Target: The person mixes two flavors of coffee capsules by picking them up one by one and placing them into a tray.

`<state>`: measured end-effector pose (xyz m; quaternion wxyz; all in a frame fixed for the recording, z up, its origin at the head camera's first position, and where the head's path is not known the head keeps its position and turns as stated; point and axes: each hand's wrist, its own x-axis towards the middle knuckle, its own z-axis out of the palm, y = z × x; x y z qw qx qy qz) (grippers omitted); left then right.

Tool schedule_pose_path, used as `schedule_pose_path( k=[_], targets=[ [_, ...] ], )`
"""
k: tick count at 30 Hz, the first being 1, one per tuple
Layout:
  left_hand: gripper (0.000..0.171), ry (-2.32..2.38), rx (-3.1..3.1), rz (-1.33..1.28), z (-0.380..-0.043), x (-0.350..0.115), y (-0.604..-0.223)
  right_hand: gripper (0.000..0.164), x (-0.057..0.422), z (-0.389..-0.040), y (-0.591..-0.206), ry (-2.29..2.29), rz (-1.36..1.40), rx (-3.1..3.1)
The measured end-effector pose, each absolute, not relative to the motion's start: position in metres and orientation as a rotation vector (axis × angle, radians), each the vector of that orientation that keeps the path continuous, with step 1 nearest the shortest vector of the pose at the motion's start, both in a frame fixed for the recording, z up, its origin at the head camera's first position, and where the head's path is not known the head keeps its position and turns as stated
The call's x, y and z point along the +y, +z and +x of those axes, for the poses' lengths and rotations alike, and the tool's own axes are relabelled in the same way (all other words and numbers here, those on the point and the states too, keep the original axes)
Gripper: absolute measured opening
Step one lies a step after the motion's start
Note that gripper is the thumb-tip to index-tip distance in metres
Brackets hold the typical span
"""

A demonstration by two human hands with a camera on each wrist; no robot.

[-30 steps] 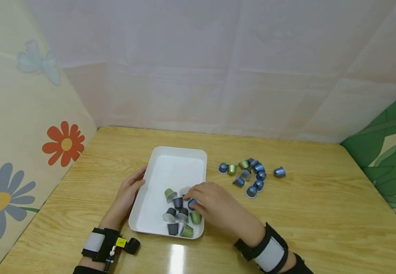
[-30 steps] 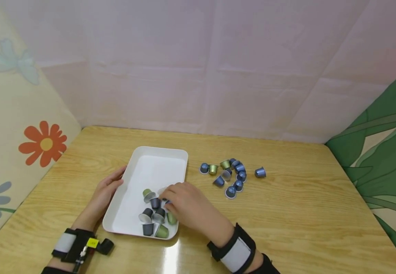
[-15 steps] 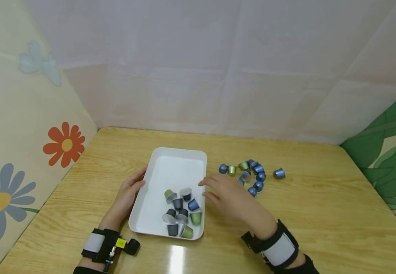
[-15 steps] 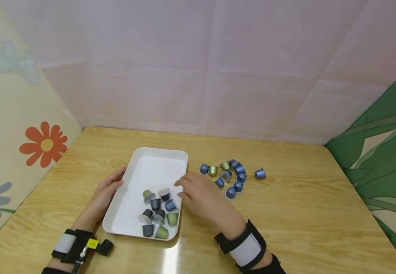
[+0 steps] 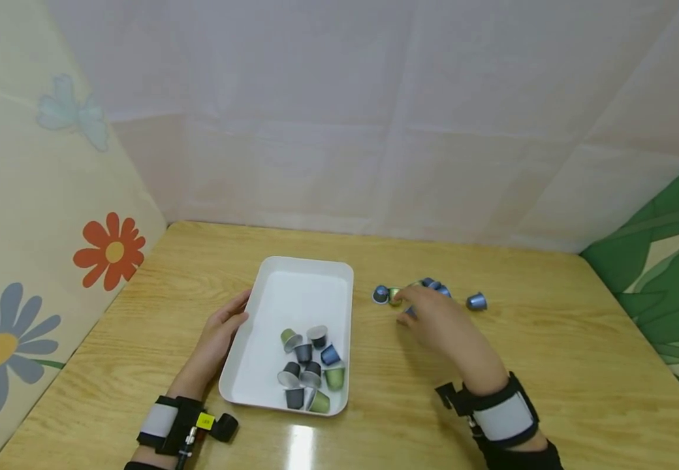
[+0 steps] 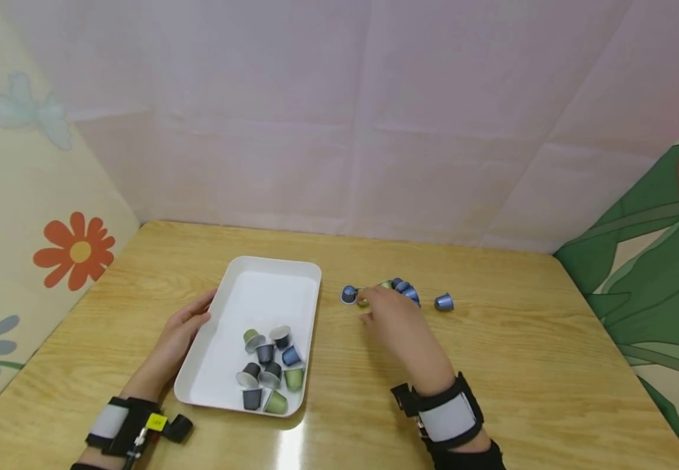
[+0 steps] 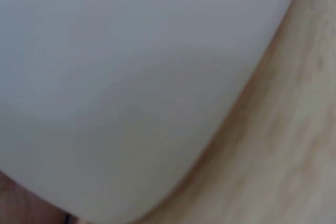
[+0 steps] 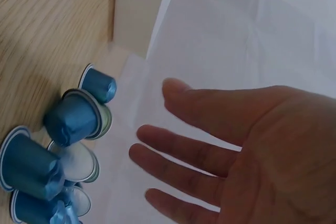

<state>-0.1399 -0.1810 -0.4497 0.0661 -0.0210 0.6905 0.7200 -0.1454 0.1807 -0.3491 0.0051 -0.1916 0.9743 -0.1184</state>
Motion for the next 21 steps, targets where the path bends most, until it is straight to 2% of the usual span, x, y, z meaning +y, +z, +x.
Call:
schedule_pose_path(
  k=[8,21],
  targets=[
    [0.05,2.166,2.093,-0.06,-0.139,-0.183,-0.449,0.042,0.185,-0.151,-0.351,-0.327,-0.442,2.978],
    [0.051,2.204,2.049,-0.039,-0.139,-0.183,-0.451,0.041,0.186,-0.158,-0.371,-0.276,-0.438,2.99]
  ],
)
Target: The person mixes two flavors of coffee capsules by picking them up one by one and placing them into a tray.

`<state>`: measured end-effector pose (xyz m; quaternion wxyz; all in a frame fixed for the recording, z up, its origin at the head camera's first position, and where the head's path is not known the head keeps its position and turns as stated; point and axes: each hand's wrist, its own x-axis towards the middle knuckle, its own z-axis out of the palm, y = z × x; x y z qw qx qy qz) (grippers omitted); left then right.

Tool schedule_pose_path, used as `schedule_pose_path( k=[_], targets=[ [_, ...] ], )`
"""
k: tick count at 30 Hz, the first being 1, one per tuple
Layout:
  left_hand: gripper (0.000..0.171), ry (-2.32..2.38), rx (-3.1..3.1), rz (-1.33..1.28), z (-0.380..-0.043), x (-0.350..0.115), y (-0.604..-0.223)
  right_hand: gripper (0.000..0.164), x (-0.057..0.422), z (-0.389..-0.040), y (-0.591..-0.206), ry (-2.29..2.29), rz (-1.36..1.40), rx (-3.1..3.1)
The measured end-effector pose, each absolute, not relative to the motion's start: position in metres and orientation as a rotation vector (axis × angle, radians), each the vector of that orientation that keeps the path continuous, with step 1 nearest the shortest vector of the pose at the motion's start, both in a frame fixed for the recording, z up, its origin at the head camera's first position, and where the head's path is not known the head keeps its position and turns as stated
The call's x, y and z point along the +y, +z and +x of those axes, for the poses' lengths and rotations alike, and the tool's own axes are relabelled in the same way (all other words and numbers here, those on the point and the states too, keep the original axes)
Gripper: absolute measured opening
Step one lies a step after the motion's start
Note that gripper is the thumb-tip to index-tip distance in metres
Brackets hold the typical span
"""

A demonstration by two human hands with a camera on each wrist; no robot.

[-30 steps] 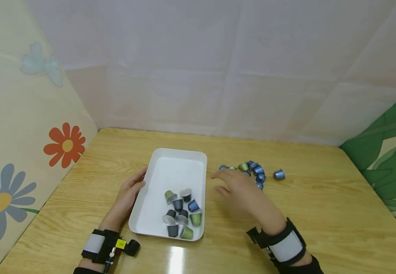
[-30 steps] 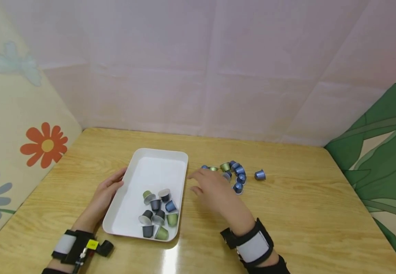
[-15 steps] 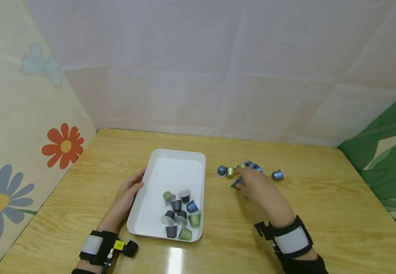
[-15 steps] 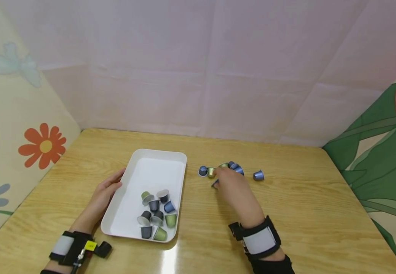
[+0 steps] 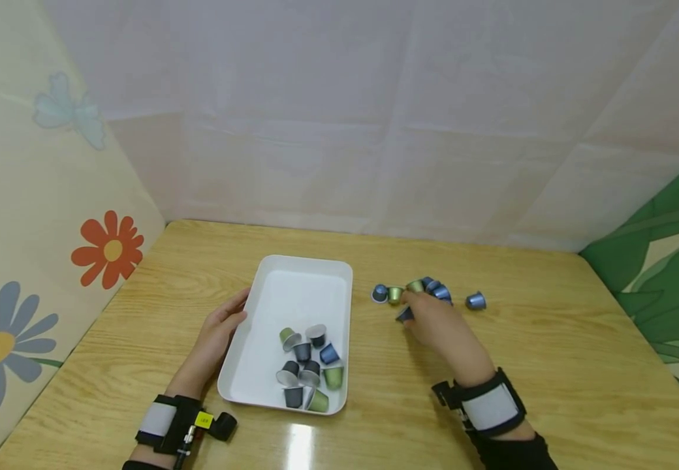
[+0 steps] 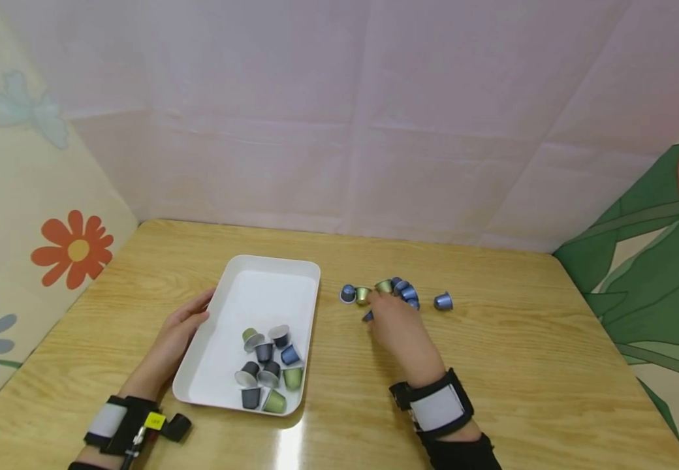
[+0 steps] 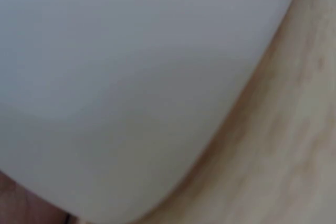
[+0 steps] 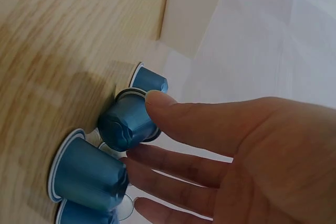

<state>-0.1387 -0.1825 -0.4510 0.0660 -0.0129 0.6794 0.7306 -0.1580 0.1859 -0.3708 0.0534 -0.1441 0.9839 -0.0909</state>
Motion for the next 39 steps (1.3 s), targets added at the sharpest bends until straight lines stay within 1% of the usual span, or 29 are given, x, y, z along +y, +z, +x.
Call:
schedule_pose_path(
  k=[14,25,33,39],
  targets=[
    [0.051,2.175,2.062,-0.065,-0.14,-0.181,-0.45,0.041,0.187,-0.16,-0.379,-0.257,-0.445,2.99],
    [0.051,2.17,2.069,-0.059,-0.14,-0.183,-0.45,0.036,0.184,-0.162,-0.382,-0.243,-0.476,2.997],
    [0.051,2.181,2.065,-0.062,-0.14,-0.183,-0.45,0.03,0.183,-0.163,-0.385,-0.251,-0.452,2.98],
    [0.05,2.182,2.049,-0.063,-0.14,-0.183,-0.451,0.019,0.185,-0.164,-0.387,-0.266,-0.461,2.991]
  ],
)
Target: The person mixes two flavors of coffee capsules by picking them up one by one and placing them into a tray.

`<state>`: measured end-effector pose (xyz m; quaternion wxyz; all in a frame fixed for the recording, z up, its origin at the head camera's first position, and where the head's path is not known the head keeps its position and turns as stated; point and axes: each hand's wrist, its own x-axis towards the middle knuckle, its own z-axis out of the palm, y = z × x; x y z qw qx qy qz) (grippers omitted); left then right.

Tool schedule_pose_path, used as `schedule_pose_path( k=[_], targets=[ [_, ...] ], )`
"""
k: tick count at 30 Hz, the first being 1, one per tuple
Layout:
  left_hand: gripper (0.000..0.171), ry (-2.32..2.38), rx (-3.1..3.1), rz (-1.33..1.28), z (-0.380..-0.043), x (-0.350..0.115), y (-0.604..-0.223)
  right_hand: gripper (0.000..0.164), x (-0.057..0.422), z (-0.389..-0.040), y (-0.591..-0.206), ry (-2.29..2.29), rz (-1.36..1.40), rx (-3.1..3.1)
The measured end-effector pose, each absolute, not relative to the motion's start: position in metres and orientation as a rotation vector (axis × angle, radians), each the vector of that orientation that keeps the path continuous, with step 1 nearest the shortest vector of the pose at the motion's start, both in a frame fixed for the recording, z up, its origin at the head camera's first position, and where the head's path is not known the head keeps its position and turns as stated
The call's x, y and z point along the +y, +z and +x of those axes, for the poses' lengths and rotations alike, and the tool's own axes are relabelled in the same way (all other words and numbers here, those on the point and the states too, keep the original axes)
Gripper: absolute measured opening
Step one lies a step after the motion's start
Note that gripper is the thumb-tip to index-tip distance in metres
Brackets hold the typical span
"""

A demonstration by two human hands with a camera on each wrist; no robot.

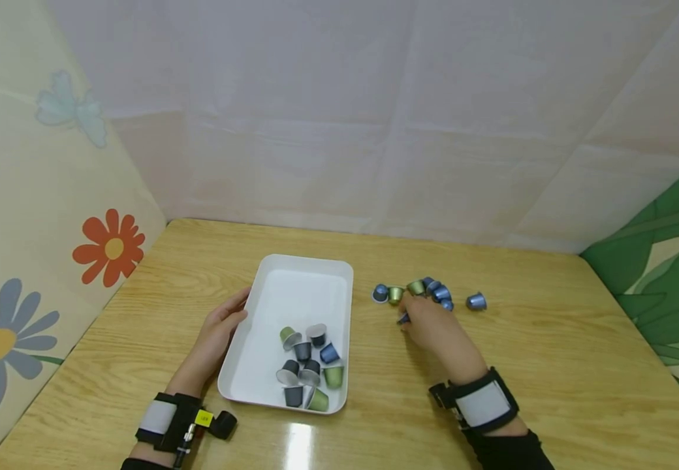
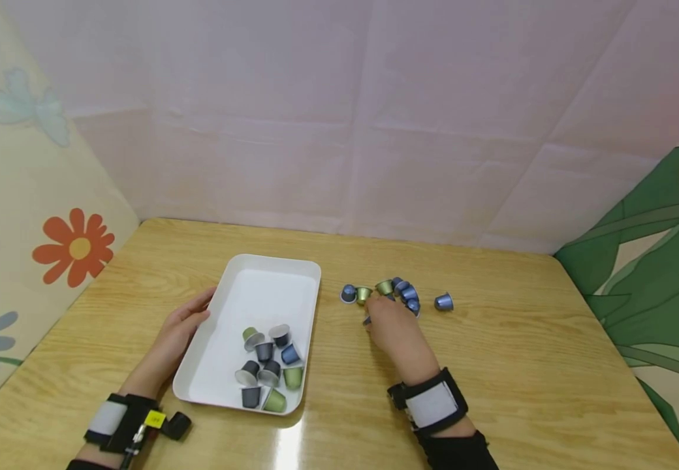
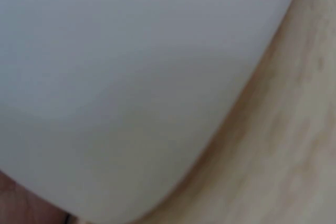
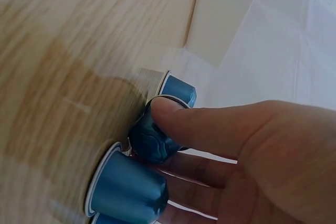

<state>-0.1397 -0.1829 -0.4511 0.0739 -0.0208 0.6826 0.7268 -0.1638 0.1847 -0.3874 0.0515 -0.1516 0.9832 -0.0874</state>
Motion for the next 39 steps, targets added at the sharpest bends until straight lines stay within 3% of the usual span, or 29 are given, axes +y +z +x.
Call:
schedule_pose_path(
  k=[5,16,30,39],
  targets=[
    [0.05,2.17,2.063,-0.066,-0.141,-0.183,-0.452,0.016,0.186,-0.164,-0.388,-0.261,-0.481,3.009],
    [0.05,2.159,2.075,-0.04,-0.141,-0.183,-0.451,0.025,0.172,-0.148,-0.367,-0.263,-0.575,3.088],
    [0.05,2.141,2.094,-0.058,-0.137,-0.186,-0.452,0.037,0.134,-0.123,-0.364,-0.257,-1.17,3.229],
    [0.05,2.151,2.102,-0.048,-0.141,-0.182,-0.45,0.046,0.115,-0.112,-0.368,-0.178,-1.358,3.012]
  ],
)
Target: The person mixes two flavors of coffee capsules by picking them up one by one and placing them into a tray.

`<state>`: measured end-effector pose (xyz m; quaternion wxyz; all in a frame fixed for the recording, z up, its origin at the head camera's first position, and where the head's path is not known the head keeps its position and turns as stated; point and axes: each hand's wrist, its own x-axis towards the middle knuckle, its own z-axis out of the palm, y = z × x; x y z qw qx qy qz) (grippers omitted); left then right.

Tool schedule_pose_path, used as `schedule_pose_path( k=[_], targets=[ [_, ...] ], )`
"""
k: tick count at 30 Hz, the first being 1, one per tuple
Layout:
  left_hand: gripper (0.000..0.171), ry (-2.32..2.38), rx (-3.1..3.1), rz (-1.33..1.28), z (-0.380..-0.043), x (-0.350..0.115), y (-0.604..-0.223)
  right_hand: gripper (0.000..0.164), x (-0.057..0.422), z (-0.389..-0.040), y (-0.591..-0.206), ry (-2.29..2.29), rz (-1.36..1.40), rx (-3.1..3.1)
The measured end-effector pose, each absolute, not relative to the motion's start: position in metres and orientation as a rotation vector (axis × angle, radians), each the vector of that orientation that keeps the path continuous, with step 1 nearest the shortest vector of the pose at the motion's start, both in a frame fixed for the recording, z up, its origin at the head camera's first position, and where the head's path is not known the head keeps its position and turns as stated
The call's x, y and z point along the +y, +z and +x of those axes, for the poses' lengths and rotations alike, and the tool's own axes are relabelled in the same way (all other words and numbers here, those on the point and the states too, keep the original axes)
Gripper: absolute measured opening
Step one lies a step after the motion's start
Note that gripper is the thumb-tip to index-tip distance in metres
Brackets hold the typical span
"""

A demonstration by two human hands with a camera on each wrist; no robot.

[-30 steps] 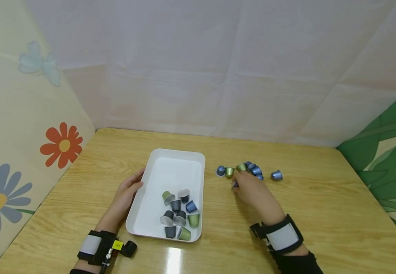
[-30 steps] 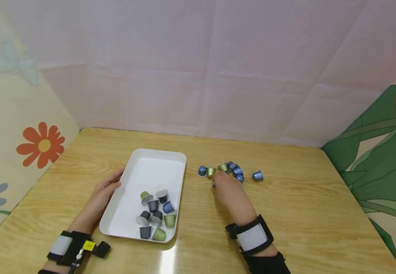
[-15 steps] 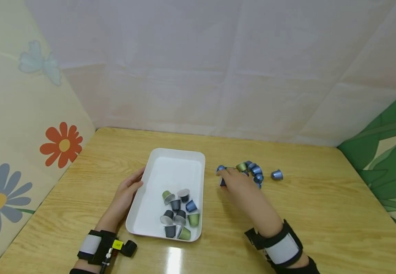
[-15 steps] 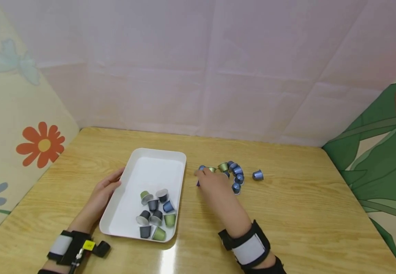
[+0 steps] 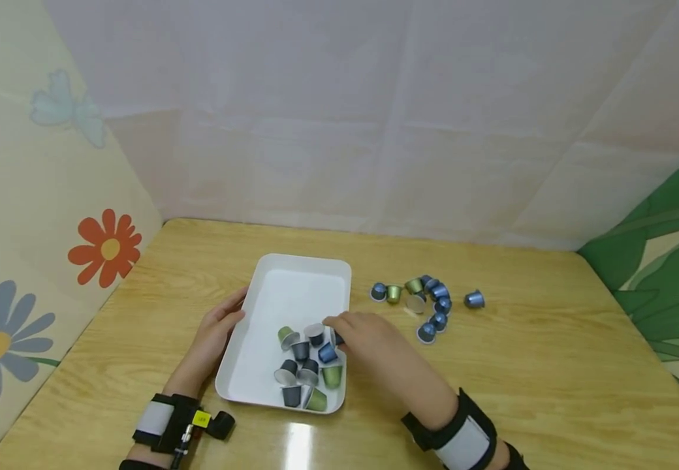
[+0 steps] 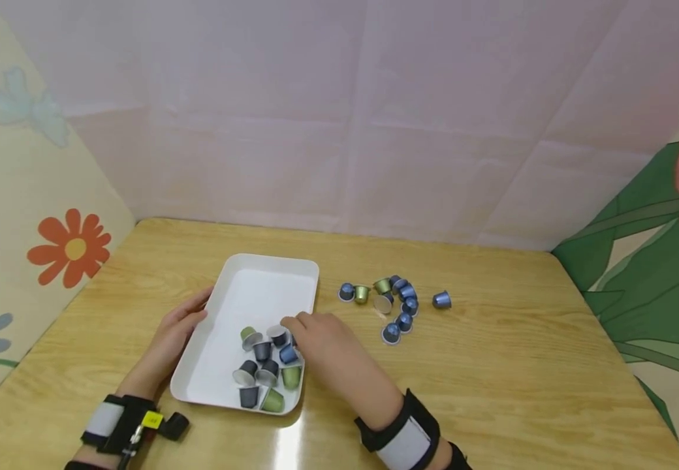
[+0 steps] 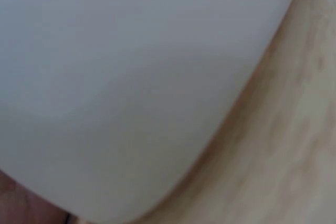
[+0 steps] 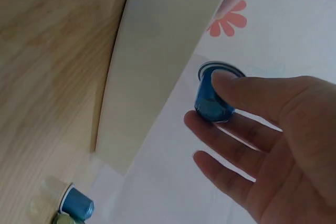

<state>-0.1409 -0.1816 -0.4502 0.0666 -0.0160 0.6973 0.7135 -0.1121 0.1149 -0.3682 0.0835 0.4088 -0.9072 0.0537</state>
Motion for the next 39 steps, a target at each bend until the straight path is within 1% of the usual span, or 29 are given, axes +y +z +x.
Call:
schedule_pose_path(
  k=[5,9,12,18,27,31,39],
  targets=[
    [0.05,2.159,2.088,-0.031,-0.143,-0.179,-0.45,0.046,0.107,-0.106,-0.372,0.119,1.32,-2.666],
    [0.05,2.146,2.1,-0.066,-0.14,-0.182,-0.45,0.039,0.101,-0.101,-0.379,0.124,1.372,-2.624],
    [0.05,2.147,2.091,-0.055,-0.14,-0.183,-0.449,0.038,0.099,-0.098,-0.383,0.139,1.368,-2.617],
    [0.05,2.158,2.083,-0.047,-0.139,-0.183,-0.45,0.041,0.096,-0.095,-0.385,0.127,1.36,-2.664],
    [0.05,2.14,2.09,-0.062,-0.14,-0.182,-0.449,0.038,0.105,-0.1,-0.378,0.093,1.317,-2.649],
    [0.05,2.149,2.084,-0.064,-0.141,-0.182,-0.449,0.035,0.115,-0.107,-0.37,0.164,1.253,-2.686],
    [0.05,2.144,2.083,-0.068,-0.14,-0.182,-0.449,0.036,0.146,-0.117,-0.352,0.254,0.914,-2.957]
  ],
)
